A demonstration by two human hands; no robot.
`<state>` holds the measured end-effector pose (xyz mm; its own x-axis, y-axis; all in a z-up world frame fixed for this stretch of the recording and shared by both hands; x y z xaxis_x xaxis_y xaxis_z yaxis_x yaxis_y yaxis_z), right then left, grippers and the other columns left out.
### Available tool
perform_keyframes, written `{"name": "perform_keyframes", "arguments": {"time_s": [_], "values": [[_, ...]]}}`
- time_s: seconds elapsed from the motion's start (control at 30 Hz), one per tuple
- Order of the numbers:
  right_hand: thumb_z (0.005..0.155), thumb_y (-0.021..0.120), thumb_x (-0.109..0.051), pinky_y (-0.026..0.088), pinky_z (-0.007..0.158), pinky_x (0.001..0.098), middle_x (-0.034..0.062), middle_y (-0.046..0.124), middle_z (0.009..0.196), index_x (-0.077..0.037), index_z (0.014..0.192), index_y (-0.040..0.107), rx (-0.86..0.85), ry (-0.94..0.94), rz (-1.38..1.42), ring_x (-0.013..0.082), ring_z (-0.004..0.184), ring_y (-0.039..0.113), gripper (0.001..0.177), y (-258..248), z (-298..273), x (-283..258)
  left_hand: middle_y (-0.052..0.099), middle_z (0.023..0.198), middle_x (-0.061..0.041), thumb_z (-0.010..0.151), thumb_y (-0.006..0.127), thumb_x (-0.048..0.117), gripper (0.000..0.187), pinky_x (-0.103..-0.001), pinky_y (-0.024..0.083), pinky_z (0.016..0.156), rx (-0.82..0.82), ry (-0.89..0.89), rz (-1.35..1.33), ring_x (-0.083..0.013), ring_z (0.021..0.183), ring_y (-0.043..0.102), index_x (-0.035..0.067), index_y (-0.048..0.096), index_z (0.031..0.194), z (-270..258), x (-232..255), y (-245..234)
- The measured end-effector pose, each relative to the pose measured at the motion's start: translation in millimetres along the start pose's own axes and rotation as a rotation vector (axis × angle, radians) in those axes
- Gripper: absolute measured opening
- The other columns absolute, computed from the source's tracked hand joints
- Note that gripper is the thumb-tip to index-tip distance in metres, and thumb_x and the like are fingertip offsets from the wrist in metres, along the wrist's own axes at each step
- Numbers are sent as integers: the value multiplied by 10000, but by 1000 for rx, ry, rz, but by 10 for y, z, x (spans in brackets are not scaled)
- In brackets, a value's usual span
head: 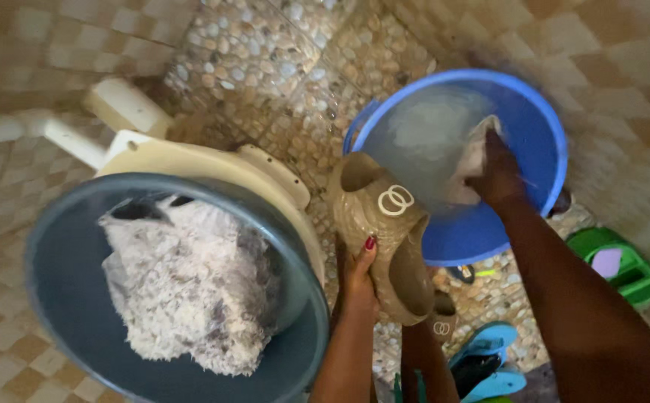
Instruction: The person washes several pairs of shoes and sandals using a cloth and water from a blue bucket in a bathroom. They scrub the soles and uppers of each item, rinse the cloth, and place the cleaned footwear on the floor.
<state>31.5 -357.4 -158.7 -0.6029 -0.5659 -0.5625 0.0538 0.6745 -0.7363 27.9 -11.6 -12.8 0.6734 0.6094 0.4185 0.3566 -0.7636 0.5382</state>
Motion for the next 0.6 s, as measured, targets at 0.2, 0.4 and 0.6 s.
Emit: {"name": "perform_keyframes", "arguments": {"time_s": [0.2, 0.4, 0.6], "values": [[928, 578, -345, 525, 1009, 496, 161, 611, 1380, -71, 1407, 456, -52, 507, 1468, 325, 1245, 628, 566, 1186, 135, 933, 533, 1464, -185, 870, 671, 164, 798, -462, 467, 1106, -13, 15, -7, -340, 1301, 570, 69, 323, 1581, -13, -33, 21], [913, 608, -354, 538, 988, 501, 183, 607, 1372, -46, 1415, 472, -71, 627, 1802, 340, 1217, 636, 604, 1188, 129, 411, 547, 1437, -181, 858, 665, 155, 788, -482, 470, 1095, 36, -26, 46, -348, 1284, 574, 107, 321, 1566, 3, -136, -67], [899, 637, -363, 551, 967, 506, 205, 603, 1364, -21, 1422, 489, -131, 479, 1865, 354, 1190, 645, 642, 298, -1050, -674, 603, 1386, -159, 890, 678, 277, 707, -491, 500, 1055, 100, -223, -172, -336, 1244, 613, 68, 423, 1516, 85, -292, 14]]}}
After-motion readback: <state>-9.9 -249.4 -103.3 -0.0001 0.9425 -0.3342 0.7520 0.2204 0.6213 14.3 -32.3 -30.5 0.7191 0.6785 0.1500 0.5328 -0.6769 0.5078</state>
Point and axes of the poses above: each hand's wrist, its own z-axis towards the middle knuckle, its own y-axis out of the palm, x = y × z, the point moved 6 cm from there along z, towards the middle knuckle
